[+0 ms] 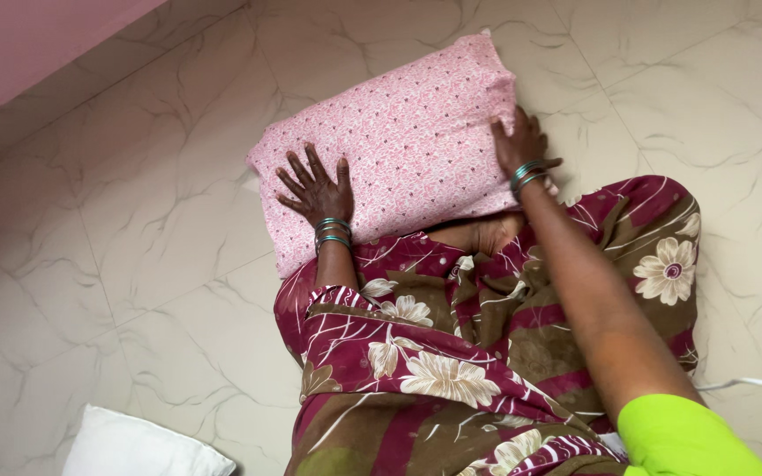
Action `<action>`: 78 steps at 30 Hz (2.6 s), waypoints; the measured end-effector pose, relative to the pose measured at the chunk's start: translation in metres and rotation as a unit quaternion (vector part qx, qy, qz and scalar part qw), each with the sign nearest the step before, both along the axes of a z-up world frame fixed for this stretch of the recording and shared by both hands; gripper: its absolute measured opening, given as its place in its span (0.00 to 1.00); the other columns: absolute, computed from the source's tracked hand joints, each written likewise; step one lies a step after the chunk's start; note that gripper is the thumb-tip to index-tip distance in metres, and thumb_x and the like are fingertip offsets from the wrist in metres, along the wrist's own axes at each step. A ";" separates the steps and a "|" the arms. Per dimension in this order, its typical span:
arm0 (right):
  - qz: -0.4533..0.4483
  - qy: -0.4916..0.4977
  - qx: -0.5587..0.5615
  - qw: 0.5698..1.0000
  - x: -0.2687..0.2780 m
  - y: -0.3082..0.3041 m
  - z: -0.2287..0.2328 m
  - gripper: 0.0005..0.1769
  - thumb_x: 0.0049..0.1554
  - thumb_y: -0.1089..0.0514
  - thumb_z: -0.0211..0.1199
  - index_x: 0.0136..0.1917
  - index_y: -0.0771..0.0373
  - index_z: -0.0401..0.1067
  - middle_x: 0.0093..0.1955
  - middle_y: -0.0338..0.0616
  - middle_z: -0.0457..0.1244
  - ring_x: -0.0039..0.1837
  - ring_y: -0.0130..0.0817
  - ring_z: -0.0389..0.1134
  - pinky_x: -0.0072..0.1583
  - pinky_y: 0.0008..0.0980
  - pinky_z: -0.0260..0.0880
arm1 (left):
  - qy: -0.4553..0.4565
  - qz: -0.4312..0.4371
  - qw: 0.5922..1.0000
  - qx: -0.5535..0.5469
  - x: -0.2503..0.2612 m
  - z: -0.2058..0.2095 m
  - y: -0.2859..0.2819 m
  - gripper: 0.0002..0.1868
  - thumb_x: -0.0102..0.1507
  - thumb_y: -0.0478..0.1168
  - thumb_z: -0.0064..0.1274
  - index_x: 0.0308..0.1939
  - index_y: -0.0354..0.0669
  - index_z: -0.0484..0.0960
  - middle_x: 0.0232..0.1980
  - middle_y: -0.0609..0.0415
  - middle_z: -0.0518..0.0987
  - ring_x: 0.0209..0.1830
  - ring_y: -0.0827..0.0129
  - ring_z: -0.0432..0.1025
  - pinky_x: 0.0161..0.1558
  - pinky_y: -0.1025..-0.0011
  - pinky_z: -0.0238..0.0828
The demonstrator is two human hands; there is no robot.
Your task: The person sits on a tiled floor and inserts a white pillow into a pink patterned pillowcase, then smooths and adjusts the case. Next, they unfold a blue-and-white patterned pillowcase and begin inserting a second white pillow into it.
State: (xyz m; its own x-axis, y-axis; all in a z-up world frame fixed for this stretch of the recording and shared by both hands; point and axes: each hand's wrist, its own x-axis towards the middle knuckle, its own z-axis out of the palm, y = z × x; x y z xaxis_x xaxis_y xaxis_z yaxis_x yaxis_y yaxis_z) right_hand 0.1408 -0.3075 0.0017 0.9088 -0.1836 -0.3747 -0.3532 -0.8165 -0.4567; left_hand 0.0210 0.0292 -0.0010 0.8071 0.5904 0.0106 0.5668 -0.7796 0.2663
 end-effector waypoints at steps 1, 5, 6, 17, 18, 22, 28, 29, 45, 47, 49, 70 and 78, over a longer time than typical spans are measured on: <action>0.004 -0.001 0.014 1.000 0.004 -0.005 -0.005 0.43 0.69 0.21 0.42 0.86 0.42 0.46 0.90 0.56 0.33 0.85 0.71 0.36 0.78 0.76 0.35 | 0.001 0.001 1.000 -0.001 -0.001 -0.001 0.001 0.43 0.69 0.74 0.26 0.83 0.66 0.40 0.87 0.53 0.32 0.85 0.44 0.22 0.73 0.31 0.13; -0.017 -0.158 -0.037 0.987 0.005 0.017 -0.011 0.46 0.67 0.25 0.46 0.86 0.46 0.37 0.89 0.44 0.32 0.87 0.55 0.34 0.75 0.80 0.26 | 0.005 0.004 1.000 0.001 0.003 -0.006 0.003 0.43 0.69 0.74 0.26 0.83 0.66 0.39 0.87 0.53 0.33 0.84 0.44 0.22 0.73 0.30 0.13; 0.012 -0.223 -0.069 0.972 0.000 0.036 -0.008 0.46 0.67 0.27 0.47 0.86 0.47 0.35 0.89 0.42 0.33 0.88 0.52 0.35 0.75 0.80 0.27 | 0.007 0.005 1.000 0.004 0.003 -0.009 0.002 0.43 0.69 0.74 0.26 0.83 0.66 0.39 0.87 0.53 0.33 0.84 0.44 0.22 0.72 0.30 0.13; 0.404 -0.122 -0.138 0.896 -0.045 0.204 0.047 0.43 0.64 0.23 0.30 0.85 0.39 0.30 0.88 0.33 0.22 0.87 0.38 0.23 0.78 0.67 0.14 | 0.010 -0.007 1.000 0.020 0.000 -0.016 0.006 0.44 0.68 0.74 0.26 0.83 0.65 0.39 0.87 0.52 0.31 0.84 0.44 0.22 0.72 0.30 0.13; 0.376 -0.130 -0.141 0.907 -0.034 0.195 0.047 0.45 0.63 0.23 0.31 0.85 0.40 0.30 0.88 0.34 0.22 0.87 0.39 0.23 0.77 0.68 0.14 | 0.016 -0.004 1.000 0.002 0.000 -0.014 0.007 0.45 0.67 0.75 0.26 0.83 0.65 0.39 0.86 0.52 0.31 0.84 0.45 0.21 0.72 0.30 0.12; 0.276 -0.109 -0.146 0.944 0.006 0.156 0.039 0.47 0.62 0.21 0.28 0.85 0.44 0.31 0.88 0.38 0.25 0.86 0.42 0.24 0.75 0.69 0.14 | 0.006 -0.011 1.000 0.000 0.000 -0.009 0.001 0.46 0.67 0.76 0.25 0.83 0.65 0.38 0.87 0.52 0.31 0.84 0.45 0.21 0.72 0.31 0.11; 0.164 -0.071 -0.128 0.975 0.028 0.091 0.035 0.45 0.62 0.23 0.26 0.85 0.42 0.31 0.88 0.38 0.25 0.87 0.45 0.24 0.76 0.70 0.15 | 0.005 -0.010 1.000 0.002 0.001 -0.007 0.002 0.46 0.66 0.77 0.23 0.83 0.65 0.38 0.86 0.53 0.31 0.84 0.46 0.21 0.72 0.32 0.10; 0.140 -0.062 -0.115 0.981 0.024 0.079 0.034 0.45 0.62 0.23 0.26 0.85 0.42 0.31 0.88 0.39 0.25 0.87 0.45 0.24 0.76 0.70 0.15 | 0.004 -0.010 1.000 0.002 0.000 -0.008 0.002 0.46 0.66 0.77 0.23 0.83 0.66 0.38 0.86 0.53 0.31 0.84 0.46 0.21 0.72 0.32 0.10; 0.301 -0.320 -0.073 0.895 -0.098 0.148 0.023 0.42 0.65 0.30 0.42 0.84 0.41 0.34 0.87 0.39 0.21 0.86 0.43 0.22 0.76 0.72 0.14 | -0.009 -0.004 1.000 0.001 0.001 -0.012 0.006 0.44 0.68 0.74 0.26 0.83 0.65 0.39 0.86 0.52 0.33 0.84 0.44 0.23 0.72 0.31 0.12; 0.412 -0.146 -0.109 0.893 -0.115 0.160 0.017 0.44 0.62 0.28 0.40 0.85 0.34 0.31 0.87 0.34 0.17 0.87 0.41 0.18 0.76 0.71 0.12 | -0.002 -0.001 1.000 0.001 -0.001 -0.010 0.006 0.44 0.68 0.74 0.26 0.83 0.66 0.39 0.87 0.53 0.33 0.85 0.45 0.23 0.73 0.32 0.12; 0.406 -0.159 -0.135 0.890 -0.108 0.148 0.011 0.45 0.62 0.23 0.34 0.85 0.35 0.29 0.87 0.33 0.16 0.87 0.40 0.17 0.77 0.70 0.12 | 0.000 -0.001 1.000 -0.003 0.000 -0.011 0.005 0.43 0.68 0.74 0.25 0.83 0.66 0.39 0.87 0.54 0.33 0.85 0.45 0.23 0.73 0.32 0.12; 0.118 -0.226 -0.040 0.966 -0.111 -0.010 -0.008 0.43 0.63 0.28 0.41 0.85 0.44 0.41 0.87 0.49 0.36 0.85 0.56 0.37 0.75 0.73 0.33 | -0.026 -0.006 1.000 -0.008 -0.024 -0.002 -0.003 0.42 0.69 0.71 0.29 0.83 0.65 0.43 0.86 0.53 0.38 0.85 0.46 0.27 0.74 0.33 0.18; 0.129 -0.308 -0.004 0.942 -0.111 -0.022 -0.032 0.42 0.65 0.34 0.50 0.84 0.51 0.46 0.84 0.58 0.42 0.83 0.59 0.42 0.78 0.57 0.43 | -0.021 0.007 1.000 -0.004 -0.040 -0.009 -0.016 0.41 0.69 0.70 0.30 0.83 0.66 0.43 0.86 0.53 0.39 0.85 0.45 0.29 0.74 0.32 0.26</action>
State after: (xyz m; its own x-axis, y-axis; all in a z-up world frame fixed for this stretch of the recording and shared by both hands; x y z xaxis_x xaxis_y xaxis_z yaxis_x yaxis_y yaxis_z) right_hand 0.0293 -0.3299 -0.0304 0.9681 0.0734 0.2395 0.1886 -0.8430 -0.5039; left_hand -0.0192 0.0135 -0.0099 0.7976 0.6019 0.0392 0.5659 -0.7693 0.2965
